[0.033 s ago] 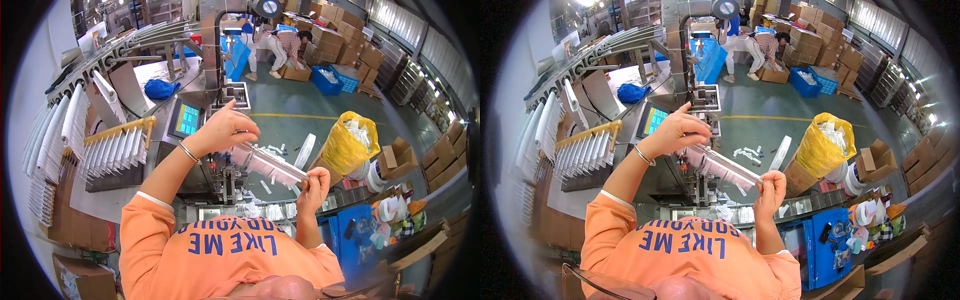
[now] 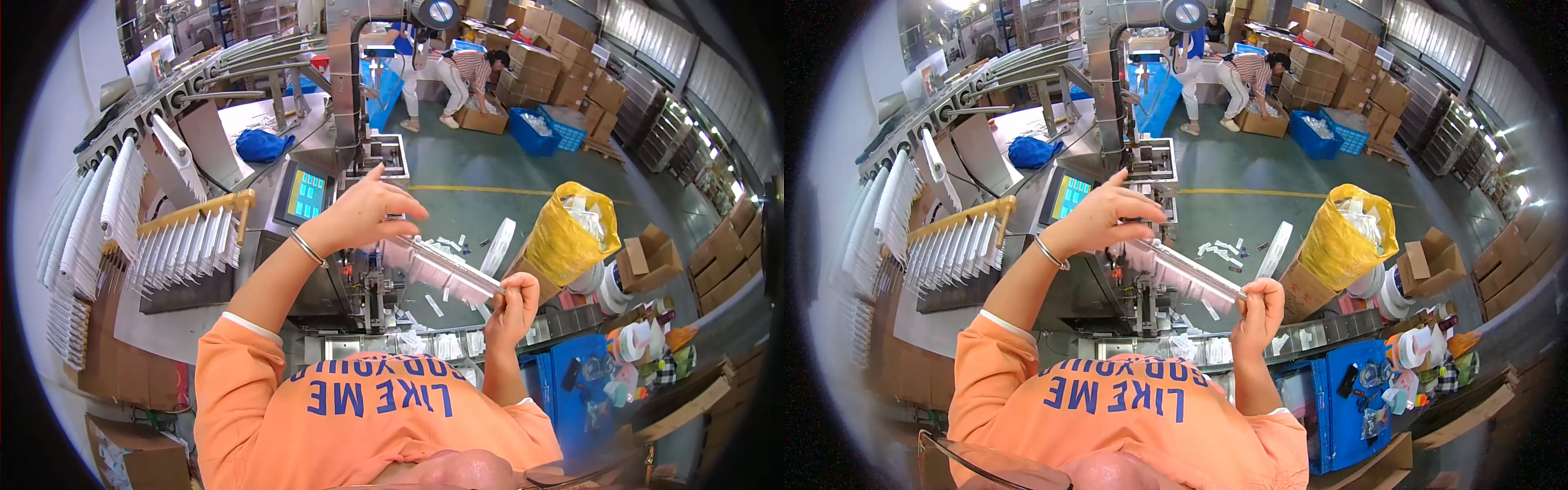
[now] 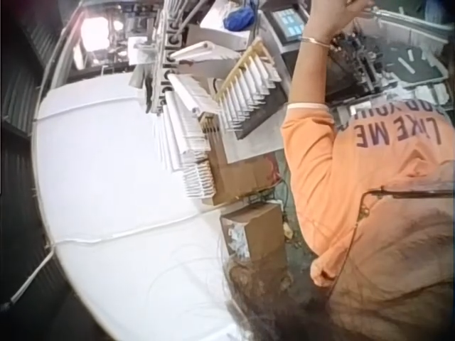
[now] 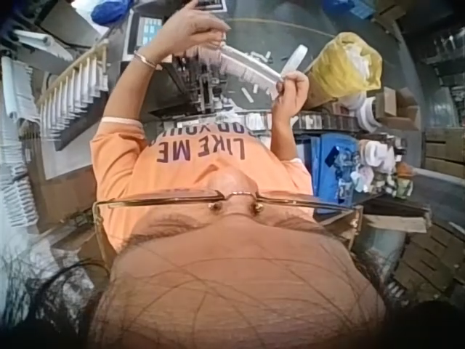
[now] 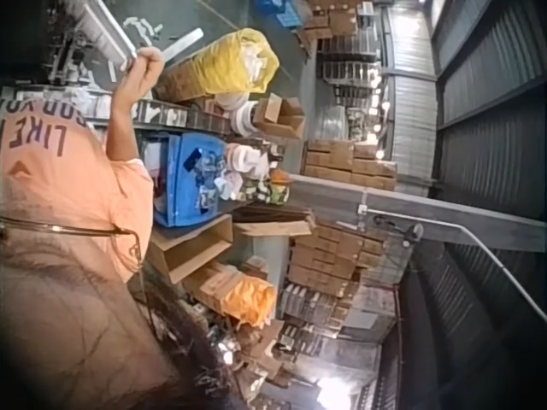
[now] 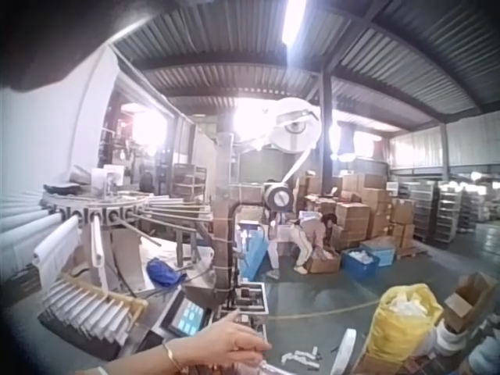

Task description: Loading rectangular white components into a rotating assembly machine and monitoring the process.

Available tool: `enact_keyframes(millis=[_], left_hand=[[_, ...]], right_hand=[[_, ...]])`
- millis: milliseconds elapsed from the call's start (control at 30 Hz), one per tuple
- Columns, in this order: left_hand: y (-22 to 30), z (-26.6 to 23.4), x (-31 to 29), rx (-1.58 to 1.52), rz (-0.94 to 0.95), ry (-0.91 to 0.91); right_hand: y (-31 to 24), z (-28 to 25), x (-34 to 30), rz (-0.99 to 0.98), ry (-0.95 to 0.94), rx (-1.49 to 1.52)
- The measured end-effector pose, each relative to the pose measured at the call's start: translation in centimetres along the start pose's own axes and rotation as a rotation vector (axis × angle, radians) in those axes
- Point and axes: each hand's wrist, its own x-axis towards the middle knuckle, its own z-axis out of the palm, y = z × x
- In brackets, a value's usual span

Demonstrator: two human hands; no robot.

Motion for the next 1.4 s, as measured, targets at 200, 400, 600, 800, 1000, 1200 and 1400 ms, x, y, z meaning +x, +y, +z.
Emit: enact_keyframes(millis=[200,400,600,800,1000,1200,1400], left_hand=[[1.1,-0.2,0.0,0.075,0.09,-0.15],[1.5,0.4,-0.4,0.064,0.112,0.083],[1.1,-0.6,-0.9,0.113,0.082,0.132],[0.0,-2.5,-2.0,0.083,-0.04,0.146],[-0.7,-3.3,-2.6,-0.09,-0.158,0.049],[0.9,-1.5,-2.1,0.202,0.088,0.228],[2.8,0.3,-0.4,0.124,0.17,-0.048]], right_hand=[[0.1,-0.2,-0.2,-0.001,0.021,0.023],[-0.3,0.0,-0.3,0.0,0.021,0.026],[-0.6,-0.3,-0.2,-0.01,0.037,0.044],[-0.6,-1.4,0.3,-0.003,0.079,0.047],[-1.2,-1.5,0.5,-0.012,0.09,0.079],[-0.9,-1.8,0.8,-0.008,0.082,0.065],[-1.0,-1.0,0.8,0.005,0.029,0.07]])
